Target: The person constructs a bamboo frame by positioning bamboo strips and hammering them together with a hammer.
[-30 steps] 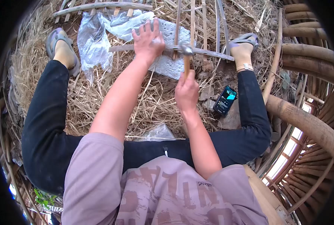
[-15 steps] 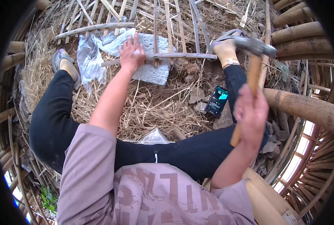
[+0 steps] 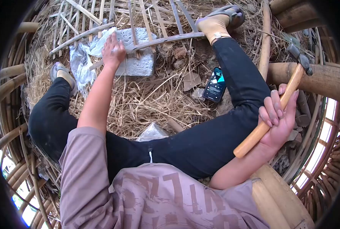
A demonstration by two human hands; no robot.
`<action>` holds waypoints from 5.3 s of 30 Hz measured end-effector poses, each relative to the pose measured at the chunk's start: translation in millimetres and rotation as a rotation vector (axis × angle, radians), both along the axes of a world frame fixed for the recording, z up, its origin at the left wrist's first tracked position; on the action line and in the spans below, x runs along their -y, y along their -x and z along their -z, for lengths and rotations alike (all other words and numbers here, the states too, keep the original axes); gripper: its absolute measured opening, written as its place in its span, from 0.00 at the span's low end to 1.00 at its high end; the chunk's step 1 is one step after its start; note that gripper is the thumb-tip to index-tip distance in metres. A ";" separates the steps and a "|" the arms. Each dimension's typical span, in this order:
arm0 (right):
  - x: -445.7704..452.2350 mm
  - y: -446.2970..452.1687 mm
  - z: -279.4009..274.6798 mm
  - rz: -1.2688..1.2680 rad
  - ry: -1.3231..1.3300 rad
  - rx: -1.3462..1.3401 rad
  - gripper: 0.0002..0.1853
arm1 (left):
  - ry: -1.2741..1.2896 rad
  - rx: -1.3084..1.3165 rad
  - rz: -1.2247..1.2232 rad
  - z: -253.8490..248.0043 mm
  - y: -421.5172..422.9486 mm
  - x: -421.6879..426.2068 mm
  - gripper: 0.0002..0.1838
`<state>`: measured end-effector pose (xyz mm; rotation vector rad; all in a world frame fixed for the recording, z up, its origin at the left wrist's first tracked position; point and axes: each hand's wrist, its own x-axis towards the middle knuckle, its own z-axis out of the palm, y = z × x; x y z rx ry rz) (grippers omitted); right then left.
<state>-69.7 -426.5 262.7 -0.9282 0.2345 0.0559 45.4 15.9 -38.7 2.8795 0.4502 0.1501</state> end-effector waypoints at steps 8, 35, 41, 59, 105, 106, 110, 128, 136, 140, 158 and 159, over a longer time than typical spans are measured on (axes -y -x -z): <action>-17.4 -3.1 4.0 -0.139 -0.273 -0.053 0.17 | -0.018 -0.025 -0.048 -4.0 1.7 4.8 0.33; -31.4 -15.9 21.0 -0.265 -0.433 -0.106 0.16 | 0.056 0.024 -0.078 1.6 1.9 1.2 0.33; -42.1 -16.7 21.4 -0.288 -0.385 -0.127 0.16 | 0.061 0.022 -0.091 0.7 2.2 2.5 0.34; -42.4 -16.7 24.3 -0.282 -0.354 -0.115 0.16 | 0.045 0.045 -0.100 -3.4 4.6 5.8 0.33; -43.5 -16.0 25.2 -0.293 -0.369 -0.096 0.16 | 0.048 0.080 -0.083 -2.8 5.8 5.5 0.32; -43.0 -15.5 25.1 -0.295 -0.365 -0.105 0.16 | 0.045 0.096 -0.081 -1.7 7.1 6.2 0.32; -41.8 -16.3 23.4 -0.293 -0.389 -0.120 0.16 | -0.019 0.038 -0.104 -5.4 6.1 7.5 0.34; -48.8 -17.3 28.5 -0.313 -0.447 -0.137 0.16 | -0.227 -0.663 0.438 -193.9 -20.4 -44.6 0.24; -52.6 -22.0 37.4 -0.353 -0.438 -0.216 0.16 | -0.010 -0.392 0.523 -271.9 59.7 13.5 0.26; -50.5 -19.5 35.5 -0.389 -0.423 -0.215 0.16 | -0.264 -0.595 0.658 -237.8 84.6 51.9 0.17; -51.6 -17.2 37.8 -0.384 -0.427 -0.203 0.16 | -0.394 -0.521 0.197 -74.3 71.5 -17.1 0.26; -53.5 -16.8 36.9 -0.378 -0.420 -0.201 0.16 | -0.392 -0.542 0.204 -81.1 68.4 -15.1 0.27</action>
